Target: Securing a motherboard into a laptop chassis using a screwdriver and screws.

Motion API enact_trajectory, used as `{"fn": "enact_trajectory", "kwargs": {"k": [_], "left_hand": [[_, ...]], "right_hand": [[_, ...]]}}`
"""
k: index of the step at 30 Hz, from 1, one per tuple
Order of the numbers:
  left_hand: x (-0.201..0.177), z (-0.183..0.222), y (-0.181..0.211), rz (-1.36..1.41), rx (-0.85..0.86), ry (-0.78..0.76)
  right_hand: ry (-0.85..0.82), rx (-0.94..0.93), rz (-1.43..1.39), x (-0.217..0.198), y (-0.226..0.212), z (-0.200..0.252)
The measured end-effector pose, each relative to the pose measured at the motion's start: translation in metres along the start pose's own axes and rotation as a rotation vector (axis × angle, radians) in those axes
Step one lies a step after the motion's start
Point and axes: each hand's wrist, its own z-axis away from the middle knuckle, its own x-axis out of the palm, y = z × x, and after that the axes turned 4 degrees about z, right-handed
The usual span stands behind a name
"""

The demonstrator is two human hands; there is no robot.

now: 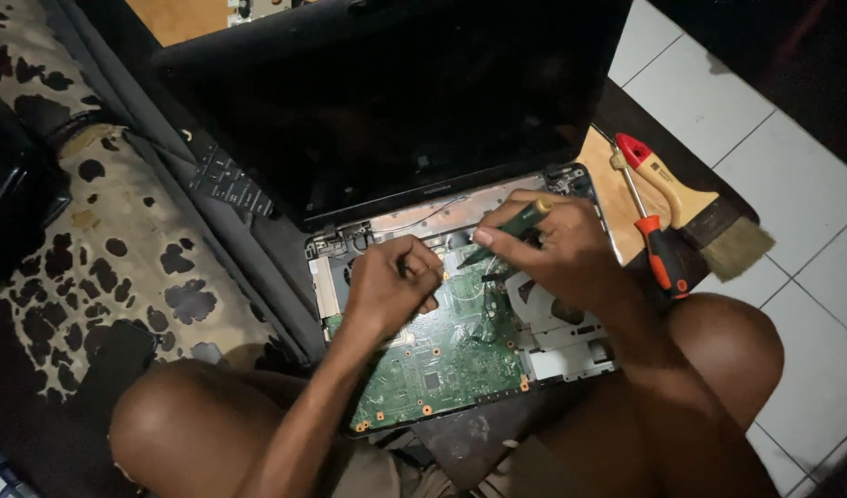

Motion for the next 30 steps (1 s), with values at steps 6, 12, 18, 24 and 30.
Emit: {"fn": "enact_trajectory", "kwargs": {"k": [6, 12, 18, 24, 30], "left_hand": [[0.001, 0.005, -0.011, -0.022, 0.096, 0.031], [-0.007, 0.001, -0.013, -0.101, 0.401, 0.313], [0.001, -0.034, -0.011, -0.459, 0.745, 0.351], [0.014, -0.043, -0.013, -0.593, 0.841, 0.308], [0.034, -0.023, -0.058, -0.586, 0.834, 0.314]], "right_hand": [[0.023, 0.042, -0.005, 0.002, 0.010, -0.002], [0.195, 0.094, -0.060, 0.000, 0.031, -0.003], [0.225, 0.200, -0.148, 0.011, 0.045, -0.004], [0.134, 0.278, 0.204, 0.019, 0.029, -0.004], [-0.115, 0.299, 0.166, 0.025, 0.007, -0.007]]}}
